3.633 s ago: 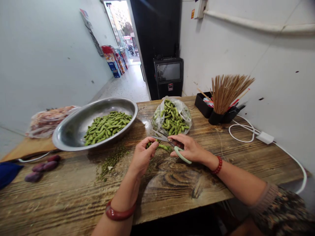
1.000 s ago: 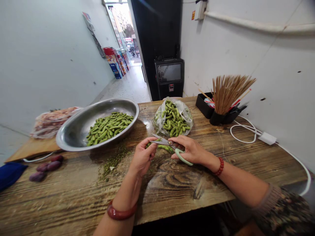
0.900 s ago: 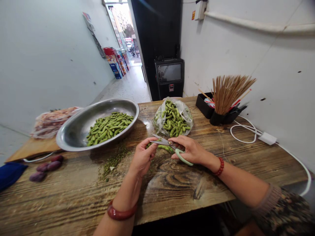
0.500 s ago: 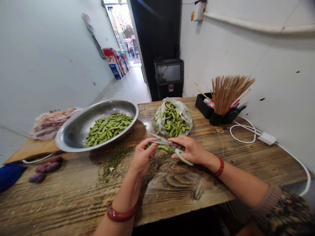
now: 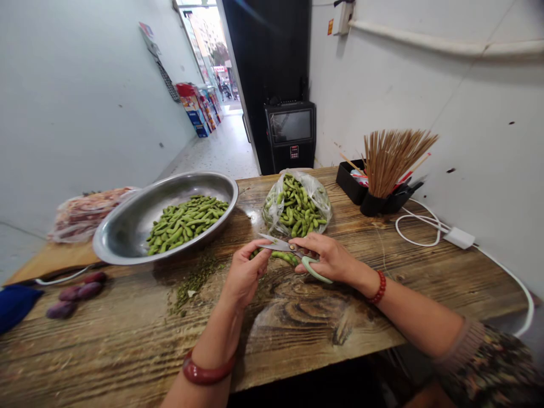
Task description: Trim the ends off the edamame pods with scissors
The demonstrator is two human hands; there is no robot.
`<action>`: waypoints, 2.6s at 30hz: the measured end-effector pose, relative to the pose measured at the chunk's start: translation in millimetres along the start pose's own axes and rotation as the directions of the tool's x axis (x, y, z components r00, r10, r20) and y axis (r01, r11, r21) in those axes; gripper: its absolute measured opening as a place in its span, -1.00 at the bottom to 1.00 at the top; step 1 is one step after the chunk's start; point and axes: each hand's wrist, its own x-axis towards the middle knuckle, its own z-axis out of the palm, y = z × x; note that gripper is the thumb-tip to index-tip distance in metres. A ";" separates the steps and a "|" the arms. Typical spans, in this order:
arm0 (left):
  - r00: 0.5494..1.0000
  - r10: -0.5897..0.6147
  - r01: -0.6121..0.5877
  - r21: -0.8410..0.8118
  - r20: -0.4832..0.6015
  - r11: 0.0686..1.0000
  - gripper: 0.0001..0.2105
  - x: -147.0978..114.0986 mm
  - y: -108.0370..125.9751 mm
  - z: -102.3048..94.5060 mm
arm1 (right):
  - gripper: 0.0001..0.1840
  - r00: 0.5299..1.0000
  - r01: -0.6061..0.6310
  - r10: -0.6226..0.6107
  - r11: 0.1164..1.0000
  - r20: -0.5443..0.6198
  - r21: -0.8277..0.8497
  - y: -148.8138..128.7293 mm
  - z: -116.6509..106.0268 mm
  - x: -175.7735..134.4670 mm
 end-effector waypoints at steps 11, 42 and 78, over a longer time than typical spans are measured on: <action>1.000 0.007 -0.007 0.034 0.013 0.999 -0.71 0.0 0.5 -1.4 | -0.46 1.000 -0.005 0.005 1.000 0.005 -0.011 1.4 1.4 -0.4; 0.951 0.271 -0.295 0.710 0.151 0.639 -0.88 14.5 -12.8 6.4 | -0.47 0.974 -0.120 0.149 0.977 -0.168 0.174 3.1 1.6 3.8; 0.994 0.105 -0.104 0.349 0.016 0.931 -0.80 1.3 0.4 7.4 | -0.30 0.994 -0.112 0.109 0.985 0.029 0.132 -3.8 5.8 1.6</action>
